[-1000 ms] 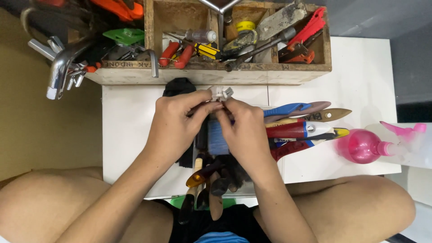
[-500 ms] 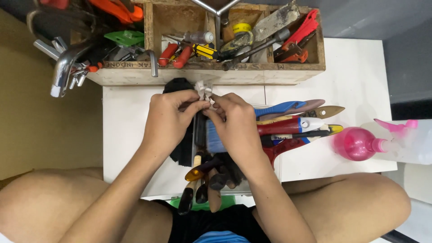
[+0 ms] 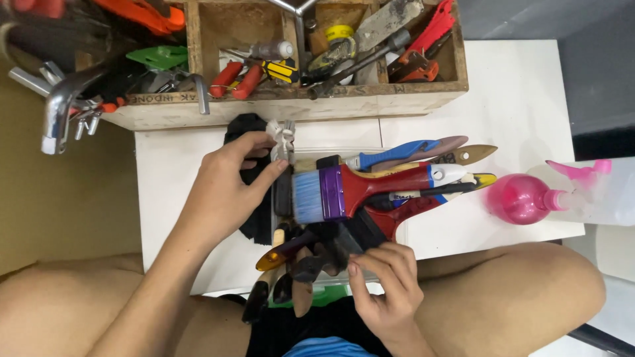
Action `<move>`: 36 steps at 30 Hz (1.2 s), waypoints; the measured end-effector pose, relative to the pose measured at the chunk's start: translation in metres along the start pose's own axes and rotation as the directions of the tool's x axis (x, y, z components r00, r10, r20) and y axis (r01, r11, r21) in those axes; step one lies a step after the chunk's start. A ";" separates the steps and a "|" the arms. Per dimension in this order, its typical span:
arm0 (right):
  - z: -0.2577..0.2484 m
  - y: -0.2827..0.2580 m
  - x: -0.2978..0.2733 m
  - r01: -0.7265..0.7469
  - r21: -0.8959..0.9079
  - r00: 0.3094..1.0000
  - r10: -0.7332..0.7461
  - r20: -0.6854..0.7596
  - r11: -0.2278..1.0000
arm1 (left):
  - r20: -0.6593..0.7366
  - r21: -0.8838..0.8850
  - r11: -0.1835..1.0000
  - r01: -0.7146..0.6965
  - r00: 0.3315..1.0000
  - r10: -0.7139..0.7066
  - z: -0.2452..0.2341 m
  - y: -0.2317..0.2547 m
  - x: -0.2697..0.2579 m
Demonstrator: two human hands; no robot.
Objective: The person sits on a small stool and cleans various tools. They first wipe a small metal part with a black cloth. Then, they retrieve a grey socket set case from under a cabinet, open it, and proceed to wipe several metal sockets and bits with the cloth before placing them back into the case.
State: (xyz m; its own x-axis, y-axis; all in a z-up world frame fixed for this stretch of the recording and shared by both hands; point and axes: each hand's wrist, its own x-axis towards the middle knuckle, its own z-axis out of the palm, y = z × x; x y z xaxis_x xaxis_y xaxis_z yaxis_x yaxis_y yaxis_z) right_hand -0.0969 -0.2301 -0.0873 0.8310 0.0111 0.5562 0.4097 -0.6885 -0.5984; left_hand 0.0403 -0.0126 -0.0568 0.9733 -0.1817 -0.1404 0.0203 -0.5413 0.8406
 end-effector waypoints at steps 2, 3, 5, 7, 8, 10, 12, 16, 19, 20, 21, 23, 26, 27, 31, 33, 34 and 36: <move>-0.002 0.003 -0.010 -0.001 -0.047 1.000 0.001 -0.006 0.999 | 0.012 -0.014 1.000 0.005 1.000 -0.005 0.003 -0.001 0.002; -0.003 0.005 -0.015 0.002 -0.089 1.000 -0.003 -0.011 0.996 | 0.017 -0.027 1.000 0.011 1.000 -0.011 0.003 -0.001 0.002; -0.001 0.009 -0.017 0.000 -0.155 1.000 -0.004 -0.028 0.988 | 0.030 -0.026 1.000 0.012 0.999 -0.011 0.008 -0.004 0.001; 0.002 0.014 -0.017 -0.001 -0.217 0.999 -0.009 -0.047 0.976 | 0.038 -0.023 1.000 0.011 0.999 -0.010 0.013 -0.009 0.000; 0.004 0.016 -0.017 0.014 -0.261 0.999 -0.023 -0.032 0.965 | 0.065 0.041 0.999 -0.003 0.998 0.000 0.015 -0.015 -0.001; 0.009 0.016 -0.015 0.029 -0.305 0.999 -0.036 -0.019 0.952 | 0.091 0.105 0.994 -0.021 0.996 0.011 0.017 -0.015 -0.002; 0.013 0.013 -0.012 0.063 -0.324 0.997 -0.074 -0.022 0.944 | 0.170 0.109 0.986 0.127 0.975 -0.145 0.015 -0.004 -0.004; 0.006 0.018 -0.013 0.067 -0.140 0.995 -0.076 -0.057 0.988 | 0.133 0.126 0.986 0.111 0.983 -0.127 0.008 -0.002 -0.006; -0.003 0.025 -0.021 0.041 -0.177 0.988 -0.066 -0.141 0.983 | -0.020 0.088 0.996 0.010 1.000 -0.008 -0.003 -0.015 -0.007; -0.007 0.026 -0.022 0.011 -0.203 0.993 -0.035 -0.115 0.979 | -0.087 0.287 0.957 -0.040 0.994 0.068 -0.004 -0.026 -0.007; -0.010 0.027 -0.022 -0.017 -0.230 0.996 -0.004 -0.090 0.973 | -0.135 0.475 0.877 -0.074 0.979 0.155 -0.005 -0.038 -0.006; -0.011 0.032 -0.026 -0.097 -0.154 0.994 0.102 0.025 0.983 | -0.026 0.497 0.867 -0.027 0.999 0.046 0.002 -0.053 -0.008; -0.010 0.037 -0.030 -0.182 -0.065 0.967 0.190 0.169 0.981 | 0.107 0.474 0.880 -0.029 0.994 -0.025 0.016 -0.068 -0.014; -0.009 0.037 -0.030 -0.186 -0.046 0.963 0.191 0.189 0.981 | 0.139 0.423 0.903 -0.078 0.990 0.020 0.021 -0.072 -0.017; 0.006 0.036 -0.029 -0.165 -0.045 0.962 0.171 0.213 0.985 | 0.203 0.532 0.832 0.155 0.931 -0.304 -0.001 -0.064 -0.035; 0.013 0.031 -0.025 -0.182 -0.024 0.964 0.183 0.191 0.983 | 0.303 0.565 0.767 0.304 0.788 -0.536 -0.023 -0.055 -0.048; 0.018 0.030 -0.026 -0.182 -0.020 0.964 0.183 0.193 0.983 | 0.300 0.566 0.765 0.308 0.787 -0.539 -0.026 -0.058 -0.056; 0.029 0.027 -0.026 -0.165 0.014 0.972 0.160 0.170 0.986 | 0.308 0.531 0.777 0.337 0.777 -0.548 -0.033 -0.064 -0.069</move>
State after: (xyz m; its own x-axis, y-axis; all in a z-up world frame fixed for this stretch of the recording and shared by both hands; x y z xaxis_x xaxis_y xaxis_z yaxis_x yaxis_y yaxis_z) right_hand -0.0966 -0.2285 -0.1346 0.9376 0.0242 0.3470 0.2726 -0.6707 -0.6898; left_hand -0.0208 0.0619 -0.0834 0.6751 -0.0976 -0.7313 0.2226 -0.9181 0.3280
